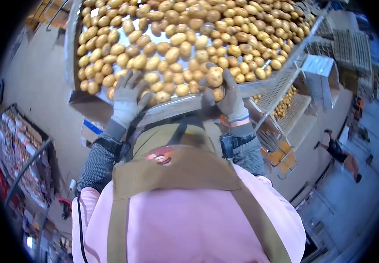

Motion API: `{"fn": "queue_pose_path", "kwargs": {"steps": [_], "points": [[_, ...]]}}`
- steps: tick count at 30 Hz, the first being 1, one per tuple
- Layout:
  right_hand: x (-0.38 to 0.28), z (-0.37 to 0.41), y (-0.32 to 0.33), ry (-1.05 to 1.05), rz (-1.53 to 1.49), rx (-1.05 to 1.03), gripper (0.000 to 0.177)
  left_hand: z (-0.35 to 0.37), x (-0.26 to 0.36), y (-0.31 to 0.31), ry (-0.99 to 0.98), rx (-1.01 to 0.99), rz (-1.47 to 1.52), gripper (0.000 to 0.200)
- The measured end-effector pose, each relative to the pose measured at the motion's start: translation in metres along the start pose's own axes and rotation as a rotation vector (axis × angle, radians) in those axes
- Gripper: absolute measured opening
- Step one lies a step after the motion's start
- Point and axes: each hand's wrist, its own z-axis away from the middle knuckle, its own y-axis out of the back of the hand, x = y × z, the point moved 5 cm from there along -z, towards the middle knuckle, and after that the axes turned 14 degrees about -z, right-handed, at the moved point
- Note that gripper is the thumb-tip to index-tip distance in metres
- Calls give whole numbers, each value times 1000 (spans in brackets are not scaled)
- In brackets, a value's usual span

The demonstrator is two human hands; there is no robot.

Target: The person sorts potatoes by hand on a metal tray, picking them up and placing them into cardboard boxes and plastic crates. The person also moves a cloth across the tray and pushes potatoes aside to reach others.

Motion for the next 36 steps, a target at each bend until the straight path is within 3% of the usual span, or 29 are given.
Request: {"fn": "queue_pose_path", "kwargs": {"steps": [3,5,7,8,10,11,13,15,16,17,18,19,21,23,25,27,28,29,31,33,35,36], "points": [[30,-9,-5,-323,53,-16,46,53,-21,16,75,128,-77,31],[60,-14,-22,-477,495,19,48,85,-41,10,251,207,81,29],[84,-15,-63,-478,922,-150,56,112,-59,-4,441,216,139,27],[107,-21,-71,-298,1012,-288,63,117,-62,1,515,278,132,22],[135,-23,-115,-308,1307,-458,67,104,-60,13,590,353,170,23],[146,-22,-134,-320,1291,-473,65,93,-58,20,624,392,187,24],[162,-22,-159,-75,1148,-558,60,70,-41,24,476,306,260,31],[178,-34,-158,-106,1157,-653,55,67,-21,29,245,234,107,32],[184,-36,-154,-126,1159,-693,53,73,-26,30,275,247,114,31],[168,-36,-151,160,1107,-686,44,85,-37,21,353,211,128,31],[155,-53,-143,72,1247,-587,40,100,-50,5,431,180,143,31],[130,-69,-135,83,1187,-516,38,111,-60,-6,510,148,159,32],[83,-103,-148,113,1147,-331,49,110,-76,-2,519,301,123,33],[82,-125,-164,405,1422,-439,62,78,-92,10,545,308,52,38],[121,-122,-167,251,1702,-454,68,35,-113,12,571,364,47,43],[136,-106,-155,252,1634,-601,64,4,-133,-7,536,249,-77,47],[132,-93,-143,281,1551,-593,60,-4,-131,-18,484,82,-214,50],[123,-80,-130,312,1466,-578,57,-1,-121,-16,433,58,-298,50],[95,-65,-91,510,1300,-395,50,18,-109,-18,377,194,-227,51],[64,-50,-36,202,879,-55,44,33,-99,-17,457,146,-199,50],[41,-15,3,-22,428,91,36,25,-72,3,392,186,29,49],[35,3,19,-103,220,171,33,14,-63,1,326,167,-16,49]]}}
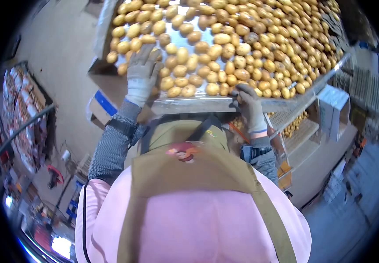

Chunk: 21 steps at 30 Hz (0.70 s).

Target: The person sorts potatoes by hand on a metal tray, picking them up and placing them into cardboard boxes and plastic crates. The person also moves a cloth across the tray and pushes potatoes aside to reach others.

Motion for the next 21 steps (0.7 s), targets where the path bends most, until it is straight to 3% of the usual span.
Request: {"fn": "queue_pose_path", "kwargs": {"steps": [2,4,6,7,9,11,12,14,16,19,20,21], "points": [[10,22,48,-107,-321,88,29,-21,35,-14,-154,2,-56,50],[18,46,123,302,522,272,21,-34,37,-41,-128,-43,-101,54],[16,89,178,313,240,636,23,-48,30,-51,-121,-41,-109,57],[22,116,205,215,-157,804,28,-51,27,-55,-132,-10,-108,57],[67,155,327,161,-526,863,32,-51,41,-47,-146,-147,-287,54],[85,176,399,147,-482,821,43,-37,71,-41,-291,-299,-297,55],[83,175,399,167,-385,855,45,-24,84,-36,-361,-381,-299,55],[57,159,396,227,-190,913,49,2,101,-15,-457,-344,-200,57],[-2,113,292,373,361,898,54,24,99,-12,-436,-296,-124,55],[-48,27,109,762,1073,436,63,44,79,-20,-381,-238,-124,52],[-56,-3,69,750,1227,356,73,48,73,-19,-366,-216,-82,51],[-57,-37,39,751,1182,236,82,51,67,-18,-362,-177,-57,50]]}}
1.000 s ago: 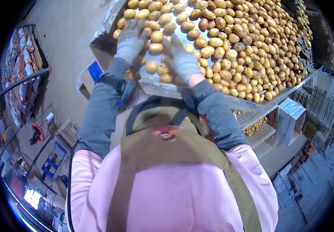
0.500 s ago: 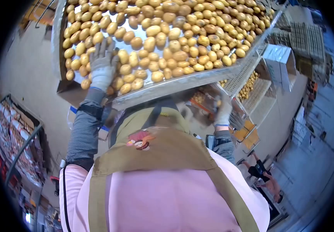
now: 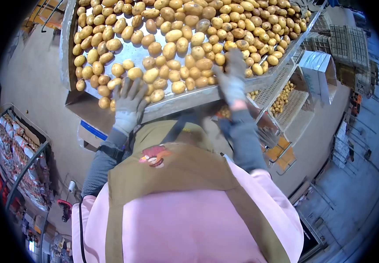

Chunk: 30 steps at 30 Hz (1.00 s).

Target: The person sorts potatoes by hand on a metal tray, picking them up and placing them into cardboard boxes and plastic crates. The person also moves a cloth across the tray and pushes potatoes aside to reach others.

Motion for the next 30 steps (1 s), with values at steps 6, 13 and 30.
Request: {"fn": "queue_pose_path", "kwargs": {"steps": [6,13,30], "points": [[-76,-107,-156,187,219,-32,75,-4,-22,9,224,107,153,58],[-140,13,-155,515,46,-382,55,-1,-29,11,348,131,233,57],[19,-62,-9,100,87,212,21,-224,146,-4,-372,-399,-72,35]]}}
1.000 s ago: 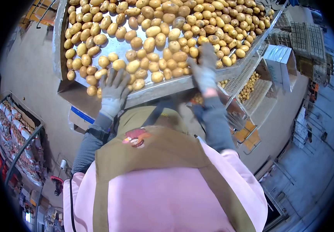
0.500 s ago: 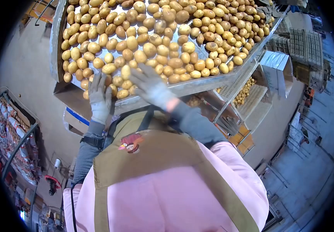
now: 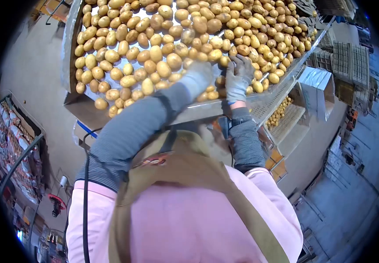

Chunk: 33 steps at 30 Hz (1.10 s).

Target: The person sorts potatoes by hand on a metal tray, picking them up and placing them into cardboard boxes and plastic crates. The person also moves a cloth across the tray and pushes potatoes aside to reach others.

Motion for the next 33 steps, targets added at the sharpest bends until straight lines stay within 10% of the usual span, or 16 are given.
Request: {"fn": "queue_pose_path", "kwargs": {"steps": [7,14,18,20,28,33], "points": [[-88,-92,-67,447,-37,-258,26,16,-6,28,-169,-268,-25,38],[10,-39,-29,42,146,-256,25,77,-110,-8,624,425,1067,35],[-43,-90,-38,186,-172,-200,21,-12,-153,35,492,388,280,29],[-58,-110,-66,262,177,-391,29,-46,-155,27,485,200,68,22],[-37,-127,-107,345,438,-467,25,-46,-167,28,541,-28,334,38],[-32,-138,-115,248,227,-542,24,-20,-173,27,646,403,438,33]]}}
